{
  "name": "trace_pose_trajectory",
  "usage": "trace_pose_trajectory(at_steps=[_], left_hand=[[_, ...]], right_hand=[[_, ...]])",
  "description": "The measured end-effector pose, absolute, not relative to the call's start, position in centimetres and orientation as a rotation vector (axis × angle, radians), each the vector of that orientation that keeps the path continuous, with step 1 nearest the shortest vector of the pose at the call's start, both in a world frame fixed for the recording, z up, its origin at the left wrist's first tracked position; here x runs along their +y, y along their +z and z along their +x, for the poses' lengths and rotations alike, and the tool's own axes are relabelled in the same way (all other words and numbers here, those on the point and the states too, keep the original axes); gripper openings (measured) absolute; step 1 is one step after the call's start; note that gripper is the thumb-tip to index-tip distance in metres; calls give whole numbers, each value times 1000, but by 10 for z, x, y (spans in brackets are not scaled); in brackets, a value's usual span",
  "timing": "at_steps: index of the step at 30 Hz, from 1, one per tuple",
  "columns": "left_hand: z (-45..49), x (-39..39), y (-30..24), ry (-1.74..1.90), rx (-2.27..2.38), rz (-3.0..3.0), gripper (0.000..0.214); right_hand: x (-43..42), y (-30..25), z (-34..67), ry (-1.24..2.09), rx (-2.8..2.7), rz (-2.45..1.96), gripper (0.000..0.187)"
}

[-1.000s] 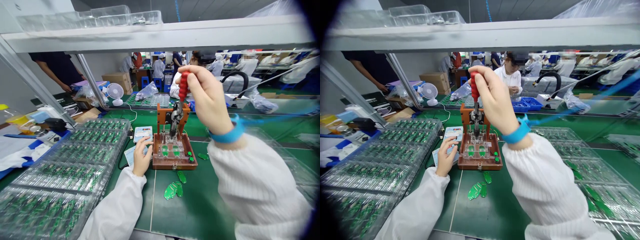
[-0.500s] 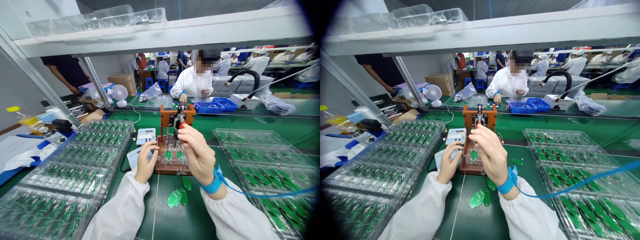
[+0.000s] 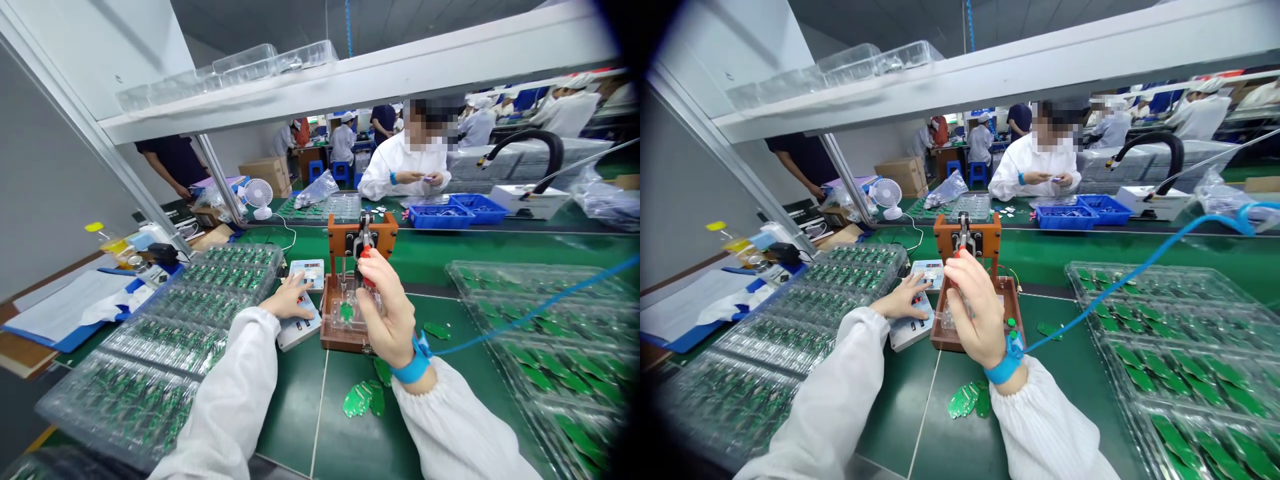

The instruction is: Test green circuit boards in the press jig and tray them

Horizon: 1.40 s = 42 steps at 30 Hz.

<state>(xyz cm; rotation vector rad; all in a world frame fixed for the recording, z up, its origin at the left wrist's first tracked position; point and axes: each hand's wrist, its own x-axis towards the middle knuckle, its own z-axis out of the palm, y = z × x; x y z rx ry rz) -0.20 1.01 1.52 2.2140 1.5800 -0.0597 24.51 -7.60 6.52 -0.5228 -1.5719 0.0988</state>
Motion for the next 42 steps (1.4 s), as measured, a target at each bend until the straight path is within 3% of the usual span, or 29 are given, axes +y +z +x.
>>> trace_pose_trajectory(at_steps=[7,22,42], left_hand=[[-5,26,21,-407,1497,2296,132],[-8,27,29,-298,1553,2269,131],[-10,26,28,-455,1557,2237,138]], right_hand=[[-72,67,246,-10,-1580,-521,56],[-73,68,244,-15,-1599,-505,58],[-75,69,244,-5,-1595,-529,55]])
